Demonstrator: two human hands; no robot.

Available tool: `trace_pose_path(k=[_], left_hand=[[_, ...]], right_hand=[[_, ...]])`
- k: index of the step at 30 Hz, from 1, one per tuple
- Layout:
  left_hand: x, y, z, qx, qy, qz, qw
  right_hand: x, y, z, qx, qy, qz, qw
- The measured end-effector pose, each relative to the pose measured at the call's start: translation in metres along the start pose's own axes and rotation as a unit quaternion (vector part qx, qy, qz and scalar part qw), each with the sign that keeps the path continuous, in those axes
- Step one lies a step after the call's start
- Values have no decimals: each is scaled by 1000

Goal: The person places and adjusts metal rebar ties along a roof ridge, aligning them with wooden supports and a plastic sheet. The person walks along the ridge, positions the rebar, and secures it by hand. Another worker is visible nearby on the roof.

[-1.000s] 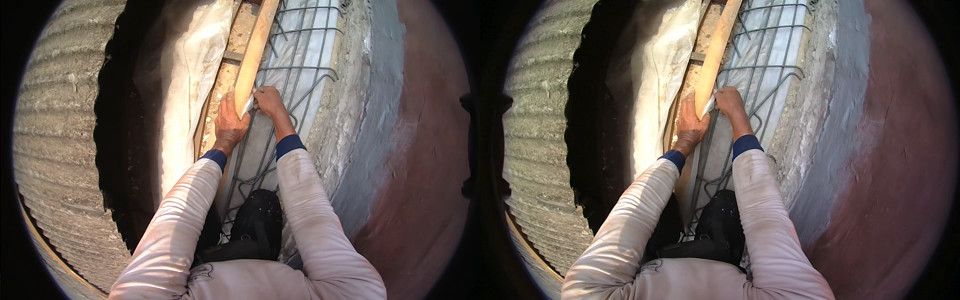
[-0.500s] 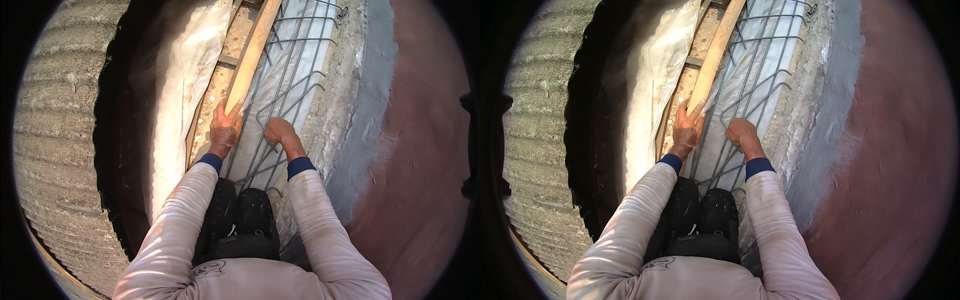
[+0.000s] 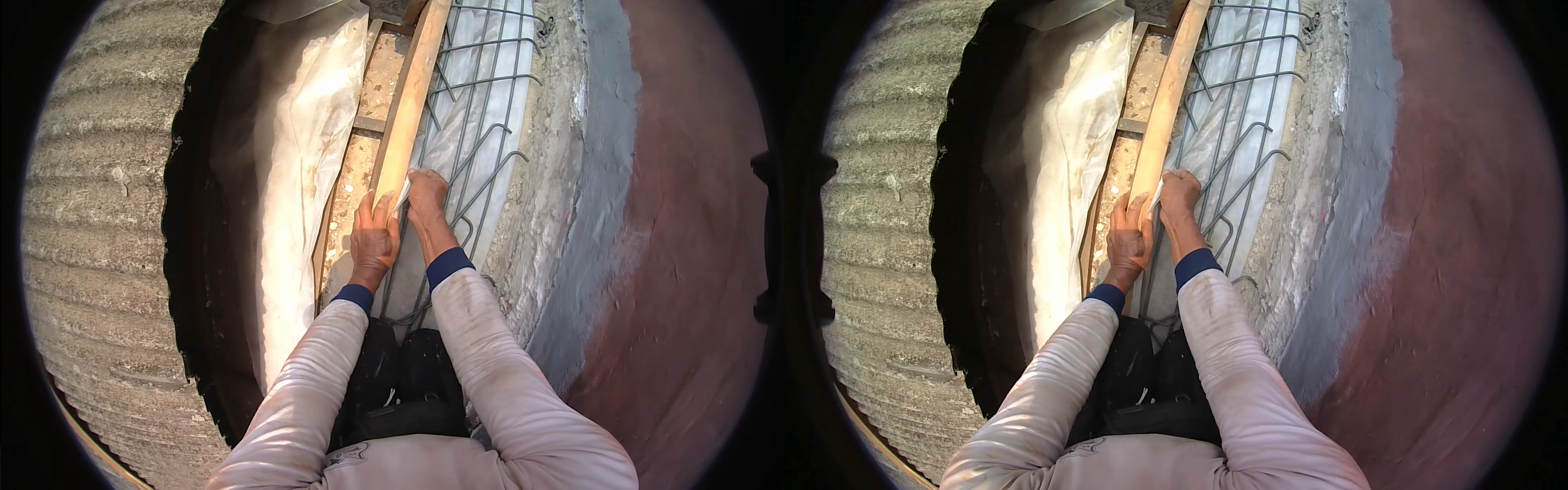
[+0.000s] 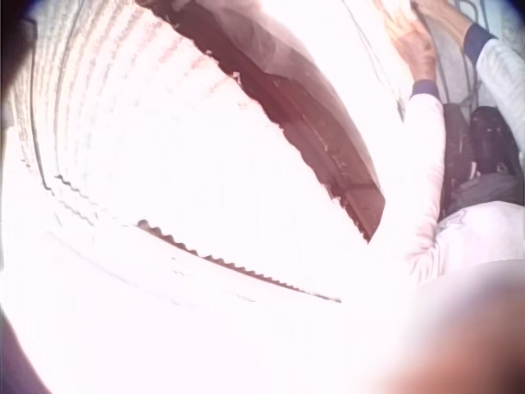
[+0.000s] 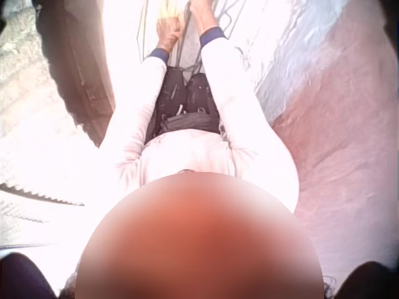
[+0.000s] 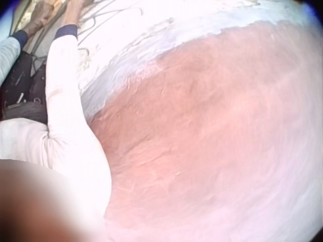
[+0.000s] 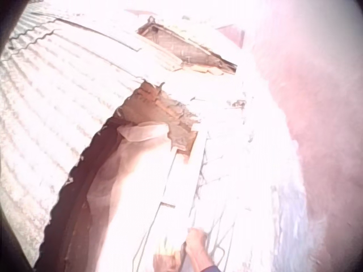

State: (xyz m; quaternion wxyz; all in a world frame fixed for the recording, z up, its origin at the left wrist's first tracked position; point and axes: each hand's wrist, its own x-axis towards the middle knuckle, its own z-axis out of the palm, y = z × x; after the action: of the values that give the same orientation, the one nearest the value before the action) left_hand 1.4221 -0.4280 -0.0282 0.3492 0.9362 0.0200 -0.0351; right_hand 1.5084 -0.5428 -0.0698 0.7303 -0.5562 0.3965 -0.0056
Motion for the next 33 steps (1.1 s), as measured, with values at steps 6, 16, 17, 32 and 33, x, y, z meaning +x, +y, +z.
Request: trace_pose_path(k=[6, 16, 17, 32, 33], left_hand=[[2, 1, -2, 1, -35, -31, 999], [-5, -4, 1, 3, -10, -4, 1000], [-4, -4, 2, 8, -5, 0, 1000], [-1, -5, 1, 31, 38, 53, 997], [1, -4, 0, 28, 38, 56, 997]], right_hand=[[-3, -25, -3, -50, -51, 72, 995], [26, -30, 15, -70, -12, -116, 991], [28, -37, 18, -9, -14, -75, 997], [100, -82, 54, 104, 13, 110, 988], [111, -86, 59, 90, 27, 113, 989]])
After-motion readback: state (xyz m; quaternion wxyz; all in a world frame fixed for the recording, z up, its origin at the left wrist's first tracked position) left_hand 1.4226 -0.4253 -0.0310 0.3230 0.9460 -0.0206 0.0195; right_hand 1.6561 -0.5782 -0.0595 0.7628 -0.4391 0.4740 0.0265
